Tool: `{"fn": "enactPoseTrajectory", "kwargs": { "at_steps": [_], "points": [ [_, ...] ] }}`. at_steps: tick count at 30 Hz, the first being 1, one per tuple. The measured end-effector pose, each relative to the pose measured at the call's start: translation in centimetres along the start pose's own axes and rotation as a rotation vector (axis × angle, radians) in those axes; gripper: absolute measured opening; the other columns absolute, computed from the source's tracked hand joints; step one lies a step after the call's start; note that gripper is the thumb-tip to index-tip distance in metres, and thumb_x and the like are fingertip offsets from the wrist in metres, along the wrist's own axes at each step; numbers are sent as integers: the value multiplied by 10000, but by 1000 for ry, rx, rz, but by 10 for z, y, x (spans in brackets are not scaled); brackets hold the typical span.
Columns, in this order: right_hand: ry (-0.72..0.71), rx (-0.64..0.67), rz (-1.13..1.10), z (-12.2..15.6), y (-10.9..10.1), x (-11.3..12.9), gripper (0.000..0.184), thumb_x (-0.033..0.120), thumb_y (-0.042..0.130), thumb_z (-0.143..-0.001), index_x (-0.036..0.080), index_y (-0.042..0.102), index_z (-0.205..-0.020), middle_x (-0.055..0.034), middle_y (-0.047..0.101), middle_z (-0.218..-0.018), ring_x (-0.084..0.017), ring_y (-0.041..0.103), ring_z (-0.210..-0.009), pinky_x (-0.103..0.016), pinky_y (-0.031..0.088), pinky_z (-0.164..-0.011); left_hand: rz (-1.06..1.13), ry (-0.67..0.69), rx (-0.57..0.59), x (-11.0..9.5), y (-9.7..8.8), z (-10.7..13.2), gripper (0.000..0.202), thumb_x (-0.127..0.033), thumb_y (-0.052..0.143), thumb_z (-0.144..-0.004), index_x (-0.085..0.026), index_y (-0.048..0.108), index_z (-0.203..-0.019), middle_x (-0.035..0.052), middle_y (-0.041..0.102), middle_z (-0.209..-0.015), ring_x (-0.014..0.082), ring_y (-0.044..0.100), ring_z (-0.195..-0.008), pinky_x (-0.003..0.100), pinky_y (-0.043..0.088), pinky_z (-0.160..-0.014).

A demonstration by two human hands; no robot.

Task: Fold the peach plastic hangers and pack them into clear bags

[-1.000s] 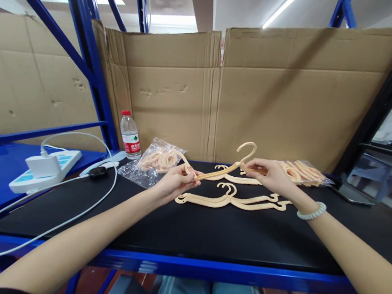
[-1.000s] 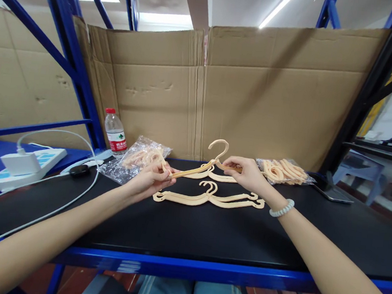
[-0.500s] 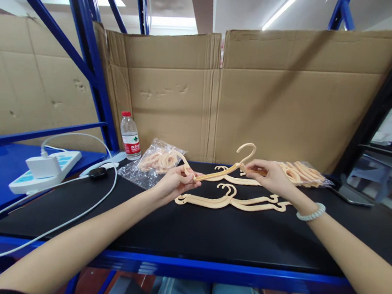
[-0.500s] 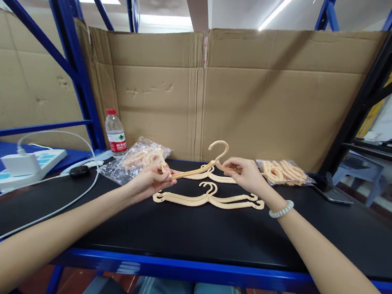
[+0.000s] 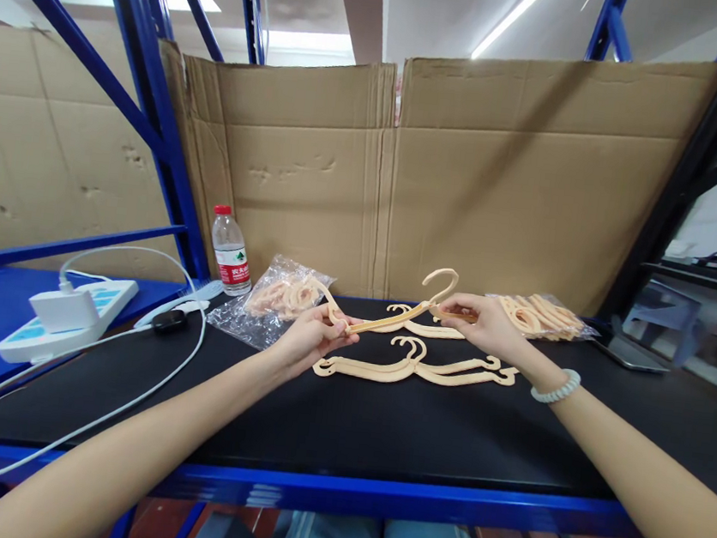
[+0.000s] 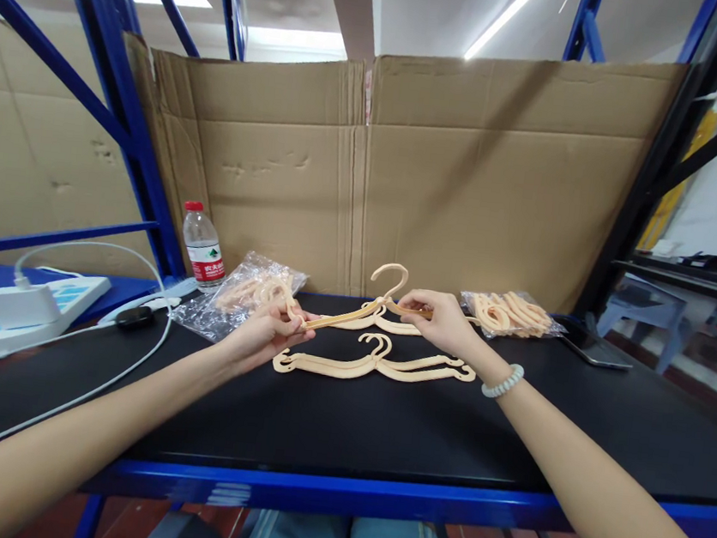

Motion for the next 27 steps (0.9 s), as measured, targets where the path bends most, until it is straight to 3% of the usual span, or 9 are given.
{"fn": "enactPoseTrajectory", "kwargs": {
  "at_steps": [17, 27],
  "points": [
    [13, -13, -57, 4, 9, 5, 145, 312, 618, -779, 196, 690, -827, -56, 722, -868, -225, 673, -814, -370, 552, -795, -77, 126, -209, -3, -16, 0, 211, 46, 619, -717, -133, 514, -679, 33, 686, -708, 75, 609, -499, 215, 547, -596],
    [35, -30, -21, 4, 7, 7, 155, 303, 593, -796, 189, 692, -829, -46, 721, -798, -202, 666, -722, -316, 540, -670, -30, 108, -249, 0, -15, 3, 203, 91, 562, -751, -90, 577, -660, 104, 721, -809, 136, 705, -661, 229, 589, -707]
  ]
}}
Point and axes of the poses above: each hand's wrist, its own z-axis away from the middle knuckle, its own y-axis out of the palm, x = y × z, the point moved 8 cm from there along -z, towards the middle knuckle
